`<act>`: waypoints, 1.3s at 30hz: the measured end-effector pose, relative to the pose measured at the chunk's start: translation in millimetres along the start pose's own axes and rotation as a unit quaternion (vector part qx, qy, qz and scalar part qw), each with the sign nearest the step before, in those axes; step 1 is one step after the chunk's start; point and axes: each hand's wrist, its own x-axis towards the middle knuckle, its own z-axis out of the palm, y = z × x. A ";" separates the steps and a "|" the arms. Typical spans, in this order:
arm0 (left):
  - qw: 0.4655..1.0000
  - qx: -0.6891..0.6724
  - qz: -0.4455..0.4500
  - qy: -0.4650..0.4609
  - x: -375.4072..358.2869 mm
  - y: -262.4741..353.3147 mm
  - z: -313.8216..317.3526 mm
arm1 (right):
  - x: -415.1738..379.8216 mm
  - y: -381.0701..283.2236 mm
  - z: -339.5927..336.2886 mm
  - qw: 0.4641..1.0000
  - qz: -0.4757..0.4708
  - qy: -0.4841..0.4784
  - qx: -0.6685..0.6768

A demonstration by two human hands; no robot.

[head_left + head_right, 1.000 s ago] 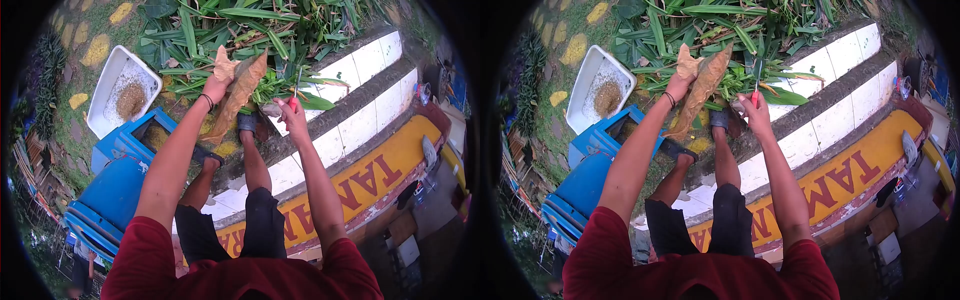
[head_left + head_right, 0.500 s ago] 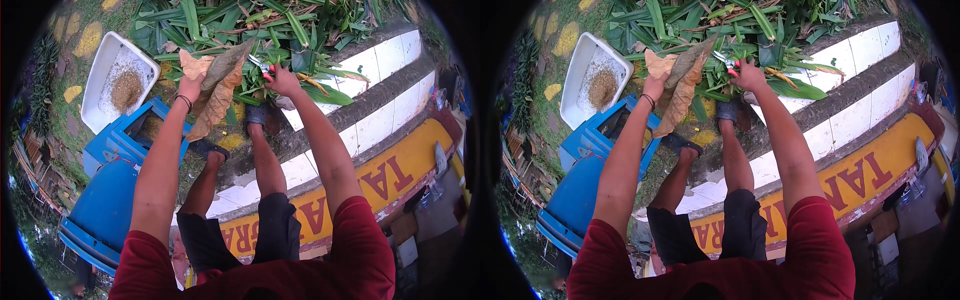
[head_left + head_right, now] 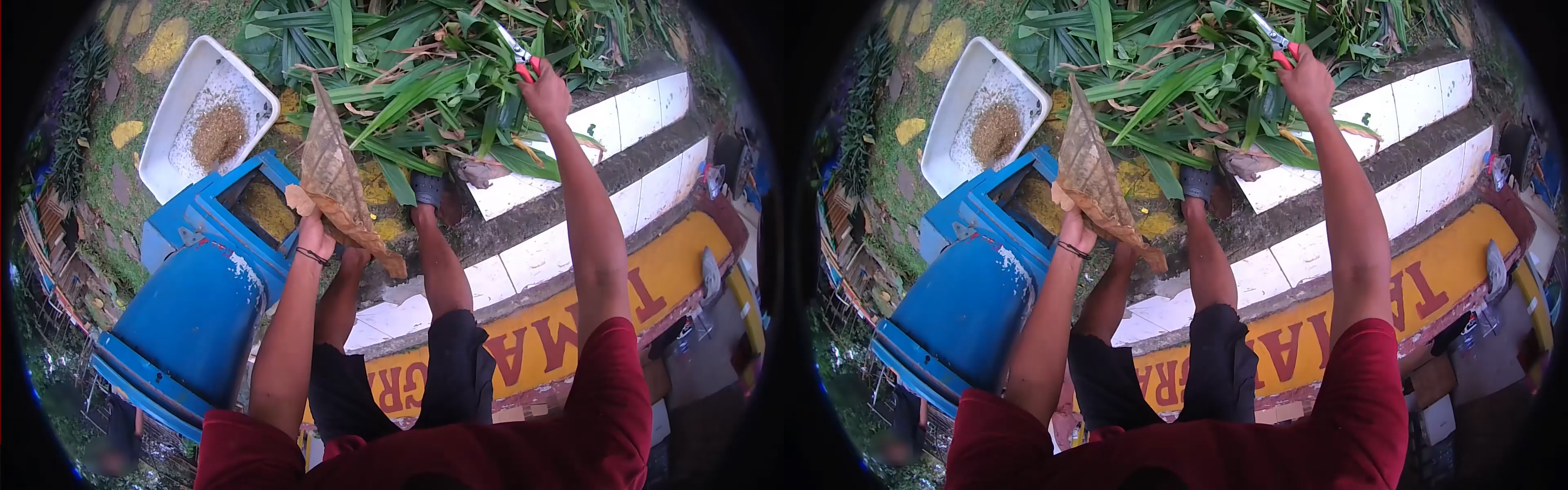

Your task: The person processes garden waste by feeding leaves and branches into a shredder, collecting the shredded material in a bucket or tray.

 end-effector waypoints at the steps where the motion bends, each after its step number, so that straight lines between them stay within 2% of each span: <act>1: 1.000 -0.003 0.003 -0.002 -7.4 -3.7 -2.2 | 14.7 3.5 -17.8 0.999 -0.008 0.030 -0.013; 3: 0.999 -0.021 -0.022 -0.009 -23.8 -8.0 1.1 | 35.1 2.0 -51.8 0.997 0.013 0.076 -0.030; 5: 0.999 -0.041 -0.030 0.007 -32.8 -12.4 3.8 | 45.0 8.5 -67.4 0.997 0.026 0.054 -0.051; 7: 0.997 -0.050 -0.052 0.018 -31.3 -22.5 -5.6 | 55.1 28.6 -58.0 0.997 -0.052 -0.037 -0.044; 9: 0.998 -0.031 -0.043 0.038 -40.6 -19.9 10.7 | 40.6 30.0 -57.1 0.986 -0.061 -0.134 -0.083; 11: 0.998 -0.011 -0.031 0.061 -50.7 -15.9 24.0 | 18.5 38.2 -45.8 0.989 -0.077 -0.125 -0.035; 13: 0.992 0.115 0.058 0.010 -62.5 -11.6 33.8 | -16.0 28.9 -52.9 0.992 -0.030 -0.115 0.052; 15: 0.984 0.155 0.087 0.001 -81.9 2.7 50.9 | -51.4 22.2 -59.7 0.995 -0.014 -0.083 0.058; 17: 0.963 0.230 0.141 -0.024 -110.7 18.6 72.2 | -94.4 5.7 -70.4 0.985 0.015 -0.084 0.150; 19: 0.962 0.214 0.166 -0.032 -145.3 36.9 93.8 | -137.8 -19.8 -84.0 0.975 0.027 -0.096 0.200; 21: 0.947 0.212 0.237 -0.041 -183.0 59.9 116.7 | -169.3 -27.1 -82.8 0.926 0.016 -0.059 0.374; 22: 0.943 0.215 0.248 -0.049 -209.1 74.1 128.8 | -179.8 -41.1 -106.0 0.925 0.007 -0.056 0.376; 24: 0.938 0.212 0.270 -0.048 -264.3 104.3 150.4 | -204.7 -71.4 -148.5 0.871 0.143 -0.104 0.458; 27: 0.919 0.208 0.333 -0.047 -349.9 158.9 174.3 | -217.8 -98.6 -210.3 0.886 0.147 -0.141 0.416; 28: 0.907 0.208 0.363 -0.041 -377.2 171.1 174.3 | -223.2 -108.7 -237.0 0.870 0.198 -0.179 0.413; 31: 0.867 0.206 0.453 -0.007 -445.3 221.3 157.0 | -234.8 -120.6 -289.6 0.887 0.169 -0.193 0.384; 32: 0.852 0.201 0.483 0.009 -467.6 236.7 147.4 | -232.1 -101.8 -271.3 0.915 0.063 -0.113 0.381; 33: 0.836 0.198 0.512 0.028 -487.9 250.7 133.5 | -237.3 -101.8 -281.1 0.917 0.054 -0.112 0.380; 36: 0.800 0.107 0.583 0.089 -539.1 285.7 82.3 | -268.1 -120.4 -310.9 0.948 -0.067 -0.055 0.307; 37: 0.795 0.062 0.594 0.106 -558.2 293.0 65.0 | -282.7 -125.2 -324.6 0.947 -0.078 -0.062 0.306; 39: 0.781 0.003 0.612 0.121 -569.6 304.1 17.6 | -310.0 -153.9 -350.3 0.924 -0.018 -0.097 0.369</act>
